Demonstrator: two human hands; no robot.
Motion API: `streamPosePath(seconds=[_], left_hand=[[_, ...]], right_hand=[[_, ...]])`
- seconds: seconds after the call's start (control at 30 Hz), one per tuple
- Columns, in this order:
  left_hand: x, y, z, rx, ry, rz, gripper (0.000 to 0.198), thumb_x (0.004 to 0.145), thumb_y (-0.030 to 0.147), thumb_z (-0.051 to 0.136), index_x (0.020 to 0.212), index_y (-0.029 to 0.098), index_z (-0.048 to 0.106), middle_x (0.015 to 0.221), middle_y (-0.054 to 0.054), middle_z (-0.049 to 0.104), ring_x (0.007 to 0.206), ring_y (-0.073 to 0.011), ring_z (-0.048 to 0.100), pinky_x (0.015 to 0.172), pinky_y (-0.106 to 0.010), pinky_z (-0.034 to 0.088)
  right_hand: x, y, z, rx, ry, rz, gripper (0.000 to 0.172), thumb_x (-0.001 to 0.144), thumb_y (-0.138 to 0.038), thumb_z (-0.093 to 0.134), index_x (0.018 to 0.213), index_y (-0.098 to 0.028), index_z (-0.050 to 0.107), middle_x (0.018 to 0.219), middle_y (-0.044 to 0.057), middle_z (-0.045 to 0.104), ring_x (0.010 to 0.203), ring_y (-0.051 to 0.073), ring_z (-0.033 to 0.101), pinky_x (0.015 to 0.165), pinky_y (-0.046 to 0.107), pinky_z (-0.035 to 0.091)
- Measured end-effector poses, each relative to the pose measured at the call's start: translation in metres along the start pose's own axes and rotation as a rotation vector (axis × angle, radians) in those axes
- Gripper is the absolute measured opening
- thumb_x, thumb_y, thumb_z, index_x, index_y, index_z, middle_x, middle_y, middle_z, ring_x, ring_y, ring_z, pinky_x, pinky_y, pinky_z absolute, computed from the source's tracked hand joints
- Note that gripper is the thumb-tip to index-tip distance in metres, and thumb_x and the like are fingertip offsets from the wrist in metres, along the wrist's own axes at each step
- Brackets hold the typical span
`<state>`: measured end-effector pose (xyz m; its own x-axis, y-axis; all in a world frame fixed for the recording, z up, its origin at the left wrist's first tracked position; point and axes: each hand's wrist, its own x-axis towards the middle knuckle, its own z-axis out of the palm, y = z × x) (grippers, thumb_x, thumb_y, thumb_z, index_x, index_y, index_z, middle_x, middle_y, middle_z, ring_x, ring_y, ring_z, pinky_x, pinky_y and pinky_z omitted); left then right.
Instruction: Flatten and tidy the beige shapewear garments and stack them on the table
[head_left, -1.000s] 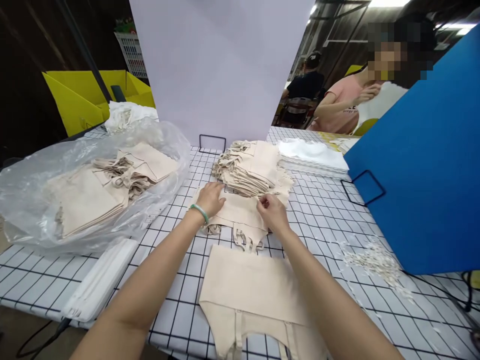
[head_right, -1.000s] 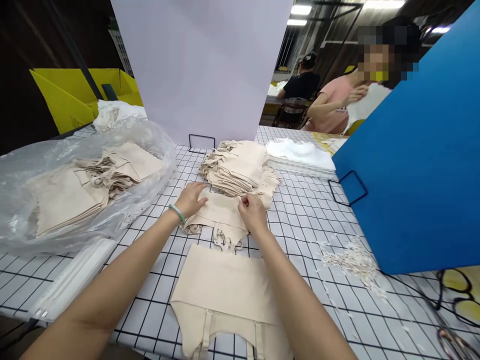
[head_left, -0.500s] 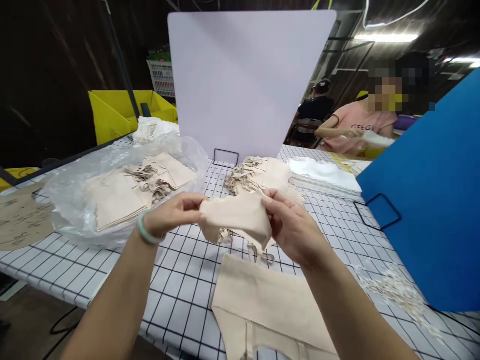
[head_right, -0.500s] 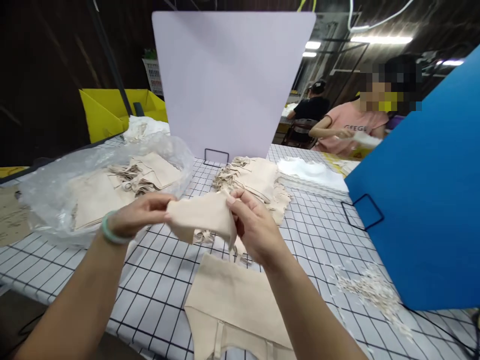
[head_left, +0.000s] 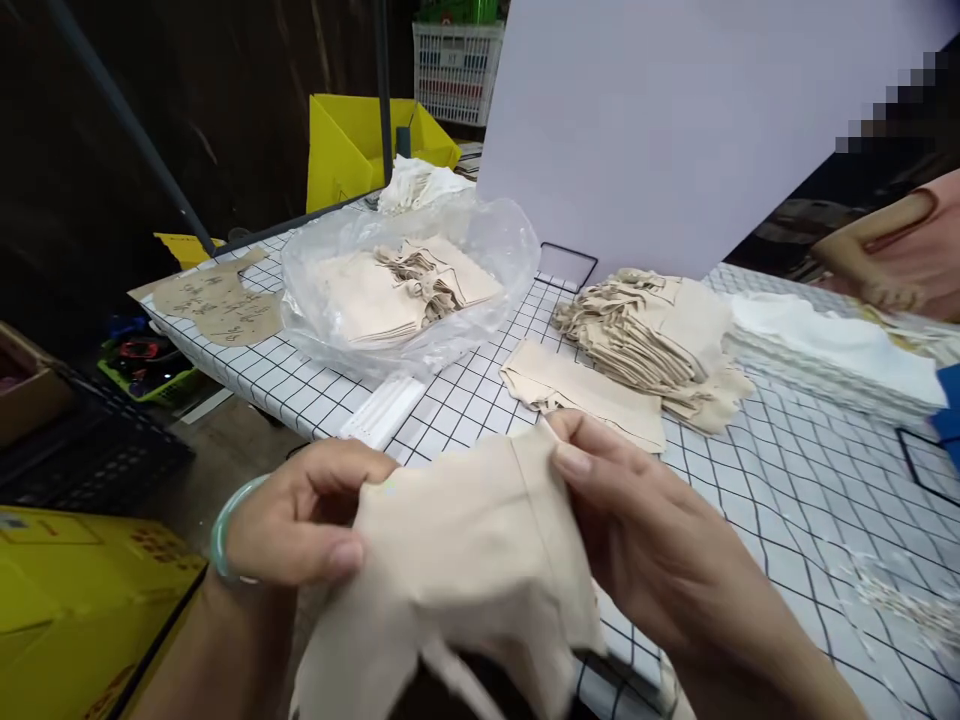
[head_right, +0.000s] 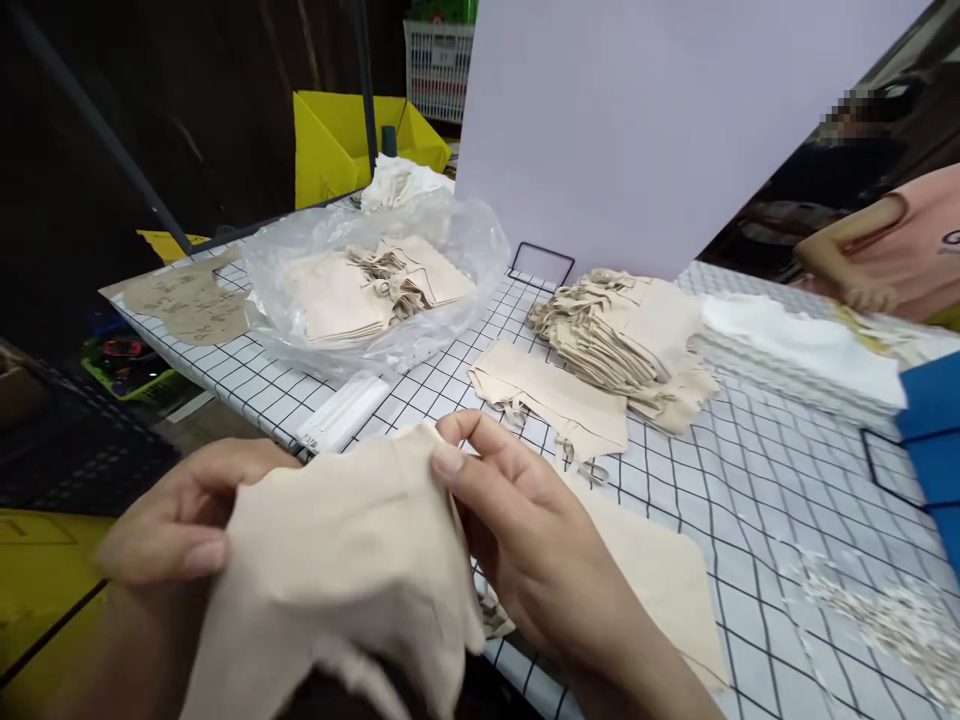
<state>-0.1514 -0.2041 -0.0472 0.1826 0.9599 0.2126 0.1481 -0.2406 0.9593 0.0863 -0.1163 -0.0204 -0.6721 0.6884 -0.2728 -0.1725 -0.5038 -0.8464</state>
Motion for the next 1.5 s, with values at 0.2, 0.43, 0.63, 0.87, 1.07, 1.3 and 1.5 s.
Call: streamPosePath(seconds=[0.2, 0.43, 0.63, 0.87, 1.07, 1.3, 1.5], left_hand=[[-0.007, -0.014, -0.017, 0.404, -0.259, -0.068, 0.015, 0.087, 0.030, 0.065, 0.078, 0.018, 0.066, 0.066, -0.001, 0.060, 0.060, -0.0127, 0.056, 0.057, -0.020, 0.045], [0.008, -0.012, 0.009, 0.318, -0.282, 0.090, 0.007, 0.086, 0.024, 0.065, 0.084, 0.024, 0.072, 0.088, -0.006, 0.072, 0.081, -0.0200, 0.066, 0.072, -0.026, 0.052], [0.039, -0.040, 0.081, -0.267, -0.449, -0.170, 0.019, 0.081, 0.031, 0.074, 0.075, 0.016, 0.062, 0.075, -0.004, 0.065, 0.069, -0.0145, 0.060, 0.062, -0.024, 0.049], [0.094, -0.082, 0.131, -0.470, -0.153, -0.503, 0.035, 0.064, 0.032, 0.084, 0.079, 0.015, 0.058, 0.074, 0.000, 0.061, 0.063, -0.0091, 0.056, 0.057, -0.020, 0.046], [0.134, -0.113, 0.146, -0.163, 0.024, -0.639, 0.036, 0.064, 0.023, 0.078, 0.093, 0.015, 0.058, 0.065, 0.003, 0.060, 0.055, -0.0117, 0.056, 0.051, -0.023, 0.044], [0.135, -0.119, 0.148, -0.083, 0.115, -0.520, 0.045, 0.064, 0.023, 0.075, 0.105, 0.017, 0.058, 0.070, 0.003, 0.064, 0.058, -0.0119, 0.058, 0.054, -0.023, 0.044], [0.143, -0.128, 0.151, -0.065, 0.140, -0.543, 0.047, 0.061, 0.023, 0.076, 0.104, 0.016, 0.058, 0.074, 0.001, 0.064, 0.065, -0.0137, 0.061, 0.061, -0.025, 0.047]], right_hand=[[-0.028, 0.013, -0.013, -0.210, 0.158, -0.323, 0.022, 0.087, -0.043, 0.070, 0.092, -0.025, 0.057, 0.066, -0.004, 0.053, 0.049, 0.010, 0.047, 0.041, 0.021, 0.043], [-0.125, 0.029, -0.061, -0.477, 1.052, -0.895, 0.008, 0.083, -0.036, 0.070, 0.089, -0.033, 0.066, 0.084, 0.001, 0.056, 0.070, 0.018, 0.057, 0.052, 0.030, 0.048], [-0.180, 0.066, -0.112, -0.388, 1.311, -0.573, 0.032, 0.073, -0.049, 0.080, 0.093, -0.032, 0.062, 0.073, 0.000, 0.060, 0.051, 0.015, 0.051, 0.038, 0.027, 0.041], [-0.149, 0.072, -0.189, -0.300, 1.200, -0.380, 0.051, 0.069, -0.059, 0.078, 0.100, -0.026, 0.054, 0.072, 0.000, 0.065, 0.054, 0.017, 0.058, 0.044, 0.026, 0.047], [-0.098, 0.087, -0.252, -0.483, 1.101, -0.183, 0.054, 0.074, -0.057, 0.070, 0.110, -0.023, 0.051, 0.078, 0.001, 0.066, 0.062, 0.017, 0.059, 0.055, 0.029, 0.048], [-0.100, 0.090, -0.251, -0.754, 1.155, -0.211, 0.045, 0.081, -0.046, 0.062, 0.119, -0.024, 0.052, 0.093, 0.003, 0.069, 0.063, 0.015, 0.059, 0.061, 0.030, 0.046], [-0.091, 0.084, -0.246, -0.926, 1.213, -0.178, 0.035, 0.081, -0.037, 0.057, 0.113, -0.022, 0.057, 0.090, 0.005, 0.067, 0.062, 0.017, 0.056, 0.069, 0.035, 0.044]])
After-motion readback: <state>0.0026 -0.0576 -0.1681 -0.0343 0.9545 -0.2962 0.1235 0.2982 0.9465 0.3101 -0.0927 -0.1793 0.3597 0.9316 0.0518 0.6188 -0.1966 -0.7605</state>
